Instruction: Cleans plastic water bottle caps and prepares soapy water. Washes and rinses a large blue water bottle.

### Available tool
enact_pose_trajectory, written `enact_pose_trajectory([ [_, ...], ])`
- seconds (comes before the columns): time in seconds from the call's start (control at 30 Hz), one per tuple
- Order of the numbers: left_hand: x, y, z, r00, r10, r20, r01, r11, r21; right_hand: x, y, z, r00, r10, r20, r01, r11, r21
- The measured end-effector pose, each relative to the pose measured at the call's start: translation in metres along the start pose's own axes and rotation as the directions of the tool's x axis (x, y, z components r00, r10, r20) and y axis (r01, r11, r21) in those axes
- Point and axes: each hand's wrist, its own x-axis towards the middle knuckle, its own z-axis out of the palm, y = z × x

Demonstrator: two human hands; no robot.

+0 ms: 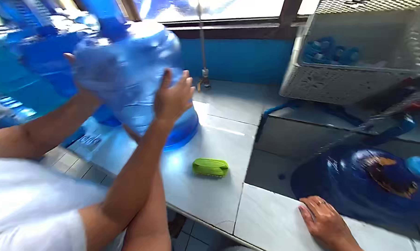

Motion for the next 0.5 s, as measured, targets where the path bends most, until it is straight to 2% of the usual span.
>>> enact_pose_trajectory([
  [0.03,-0.029,-0.005,-0.008,0.996,0.036,0.084,-0.04,0.998,0.047,0.0,-0.002,0.0,1.0,0.016,-0.013,-0.016,1.0,-0.016],
  [0.07,-0.058,-0.017,-0.01,0.991,0.103,0.083,-0.109,0.991,0.075,0.001,-0.005,-0.002,0.999,0.04,0.001,-0.04,0.999,-0.014],
  [0.1,-0.089,-0.033,0.003,0.976,0.193,-0.1,-0.182,0.977,0.107,0.002,-0.009,-0.006,0.997,0.071,0.036,-0.071,0.997,0.0],
  [0.13,-0.105,-0.048,0.026,0.9,0.219,-0.376,-0.144,0.965,0.219,0.003,-0.012,-0.01,0.991,0.111,0.078,-0.113,0.993,0.019],
  [0.17,-0.11,-0.066,0.043,0.809,0.205,-0.551,-0.009,0.941,0.338,0.003,-0.013,-0.012,0.983,0.146,0.109,-0.151,0.988,0.038],
  [0.2,-0.113,-0.1,0.041,0.806,0.255,-0.535,0.063,0.861,0.505,0.004,-0.013,-0.014,0.976,0.174,0.13,-0.181,0.982,0.05],
  [0.27,-0.118,-0.155,0.051,0.829,0.376,-0.415,-0.03,0.77,0.637,0.002,-0.013,-0.016,0.971,0.199,0.131,-0.21,0.975,0.075],
  [0.37,-0.124,-0.157,0.117,0.88,0.457,-0.131,-0.252,0.682,0.687,-0.002,-0.01,-0.012,0.989,0.146,0.014,-0.147,0.981,0.127],
  [0.43,-0.121,-0.154,0.177,0.901,0.424,0.086,-0.384,0.693,0.61,-0.008,-0.01,-0.011,0.992,0.083,-0.093,-0.063,0.978,0.2],
  [0.5,-0.112,-0.161,0.244,0.901,0.321,0.292,-0.43,0.752,0.5,-0.021,-0.002,-0.026,0.985,0.024,-0.172,0.032,0.948,0.316],
])
